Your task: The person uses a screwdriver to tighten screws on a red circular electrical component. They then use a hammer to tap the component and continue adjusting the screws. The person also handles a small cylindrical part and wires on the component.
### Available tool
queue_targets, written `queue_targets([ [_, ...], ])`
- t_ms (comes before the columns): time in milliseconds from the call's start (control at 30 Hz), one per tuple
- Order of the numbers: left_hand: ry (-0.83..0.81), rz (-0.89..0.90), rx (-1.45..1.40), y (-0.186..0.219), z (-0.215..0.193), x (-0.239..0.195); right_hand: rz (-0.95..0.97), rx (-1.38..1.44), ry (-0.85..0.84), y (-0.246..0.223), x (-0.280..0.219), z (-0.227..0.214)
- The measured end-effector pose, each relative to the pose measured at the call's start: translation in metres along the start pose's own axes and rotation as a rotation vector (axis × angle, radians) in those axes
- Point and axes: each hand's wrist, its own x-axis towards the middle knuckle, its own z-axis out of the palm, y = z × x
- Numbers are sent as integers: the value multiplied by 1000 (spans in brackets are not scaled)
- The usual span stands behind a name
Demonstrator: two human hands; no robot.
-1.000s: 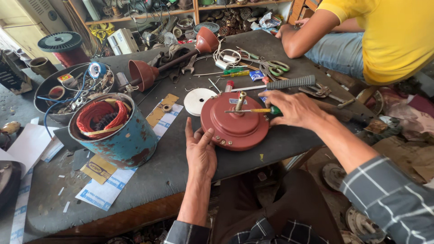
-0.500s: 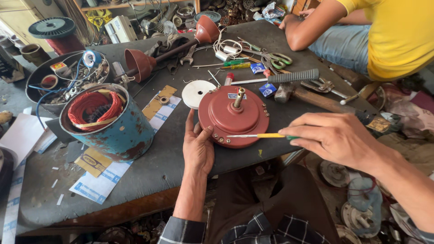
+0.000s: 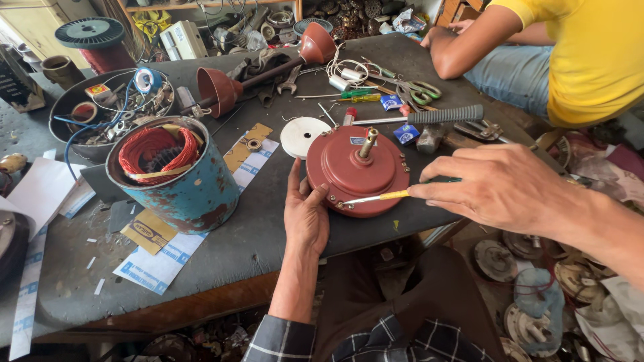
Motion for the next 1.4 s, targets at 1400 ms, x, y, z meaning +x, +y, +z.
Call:
queue_targets([
  [1400,-3,-2,-122,2,3,-3,-561,-476,-458,-41,144,-43],
])
